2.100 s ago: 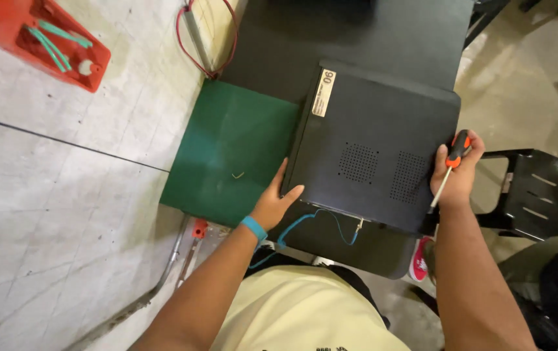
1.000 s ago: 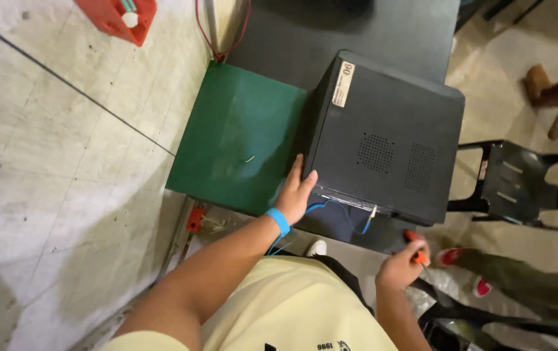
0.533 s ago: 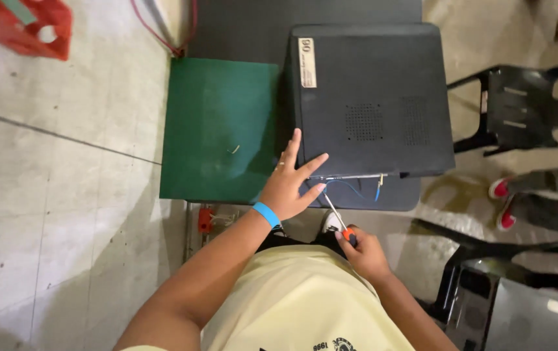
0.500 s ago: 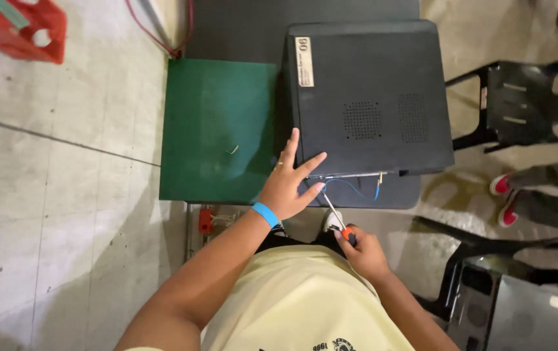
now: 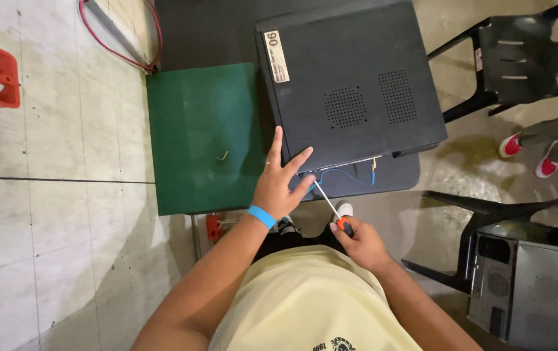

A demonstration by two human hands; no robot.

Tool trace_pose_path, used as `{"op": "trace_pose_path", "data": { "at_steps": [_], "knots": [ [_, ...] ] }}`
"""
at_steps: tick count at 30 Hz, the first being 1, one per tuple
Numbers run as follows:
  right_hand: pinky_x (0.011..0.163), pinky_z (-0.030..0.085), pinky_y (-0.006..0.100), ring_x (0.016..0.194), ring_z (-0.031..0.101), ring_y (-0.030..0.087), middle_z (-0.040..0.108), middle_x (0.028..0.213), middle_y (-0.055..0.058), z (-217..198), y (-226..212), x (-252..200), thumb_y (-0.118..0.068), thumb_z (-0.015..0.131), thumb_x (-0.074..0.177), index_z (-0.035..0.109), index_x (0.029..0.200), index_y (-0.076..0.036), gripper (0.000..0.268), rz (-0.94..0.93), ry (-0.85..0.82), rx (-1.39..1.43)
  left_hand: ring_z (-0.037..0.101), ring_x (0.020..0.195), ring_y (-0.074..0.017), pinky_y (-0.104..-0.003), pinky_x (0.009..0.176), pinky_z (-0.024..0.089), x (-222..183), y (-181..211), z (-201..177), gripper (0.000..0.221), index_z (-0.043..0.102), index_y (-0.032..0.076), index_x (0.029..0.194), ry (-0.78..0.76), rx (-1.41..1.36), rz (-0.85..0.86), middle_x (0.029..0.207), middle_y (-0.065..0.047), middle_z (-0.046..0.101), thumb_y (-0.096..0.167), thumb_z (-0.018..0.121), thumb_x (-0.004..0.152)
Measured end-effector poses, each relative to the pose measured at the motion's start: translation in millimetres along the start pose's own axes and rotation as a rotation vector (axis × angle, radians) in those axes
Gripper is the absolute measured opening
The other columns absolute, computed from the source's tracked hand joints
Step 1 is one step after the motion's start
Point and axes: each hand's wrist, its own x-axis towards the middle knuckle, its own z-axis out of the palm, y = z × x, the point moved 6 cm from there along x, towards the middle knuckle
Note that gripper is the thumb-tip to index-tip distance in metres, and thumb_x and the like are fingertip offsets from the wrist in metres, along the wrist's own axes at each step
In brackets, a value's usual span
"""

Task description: The person puts on an anti-static wrist strap, removes the side panel of a desktop computer case using a screwdriver, and begins inspecting the internal components.

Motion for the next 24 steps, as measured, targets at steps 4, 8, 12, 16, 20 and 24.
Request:
{"op": "trace_pose_path", "data": {
  "at_steps": [4,8,12,16,20,24],
  "knots": [
    [0.062,0.048,0.038,0.061,0.056,0.023,0.061,0.061,0.012,4,4,-3,-0.025,0.074,0.088,0.072,0.091,-0.012,0.013,-0.065,-0.026,0.040,0.031,0.149,-0.0522,-0.057,0.113,0.046,7,-14,-8,0.048,0.054,0.033,0.150,-0.092,0.079,0.101,0.171,-0.023,0.011,0.028,0.061,0.104],
    [0.062,0.050,0.037,0.060,0.057,0.023,0.061,0.060,0.010,1,-8,-8,-0.022,0.070,0.090,0.071,0.096,-0.016,0.008,-0.146,-0.094,0.127,0.032,0.148,-0.0527,-0.054,0.114,0.046,16,-20,-10,0.045,0.053,0.039,0.151,-0.195,0.129,0.140,0.172,-0.018,0.008,0.035,0.057,0.106],
    [0.064,0.053,0.033,0.061,0.059,0.021,0.057,0.061,0.006,15,-22,-24,-0.014,0.056,0.095,0.065,0.103,-0.013,0.012,-0.186,-0.207,0.381,0.032,0.148,-0.0529,-0.054,0.120,0.040,21,-33,-8,0.044,0.054,0.040,0.150,-0.226,0.105,0.151,0.173,-0.013,0.004,0.036,0.058,0.107],
    [0.059,0.062,0.035,0.068,0.066,0.022,0.065,0.077,0.014,22,-29,-39,-0.012,0.050,0.104,0.053,0.125,-0.005,0.022,-0.203,-0.247,0.475,0.031,0.149,-0.0532,-0.054,0.125,0.034,24,-24,-18,0.045,0.054,0.040,0.151,-0.256,0.138,0.174,0.173,-0.014,0.004,0.035,0.058,0.107],
    [0.046,0.059,0.033,0.057,0.067,0.023,0.066,0.076,0.013,24,-39,-50,-0.019,0.042,0.107,0.050,0.132,-0.008,0.028,-0.209,-0.279,0.366,0.016,0.156,-0.0416,-0.063,0.122,0.024,28,-17,-15,0.046,0.052,0.037,0.154,-0.312,0.530,0.280,0.171,-0.006,0.022,0.042,0.053,0.108],
    [0.045,0.052,0.031,0.053,0.065,0.019,0.063,0.071,0.008,38,-25,-44,-0.021,0.039,0.110,0.055,0.125,-0.005,0.027,-0.289,-0.258,0.352,0.019,0.157,-0.0358,-0.055,0.122,0.033,29,-31,-7,0.050,0.042,0.036,0.160,-0.390,0.555,0.335,0.171,-0.002,0.025,0.041,0.047,0.110]
  ]
}}
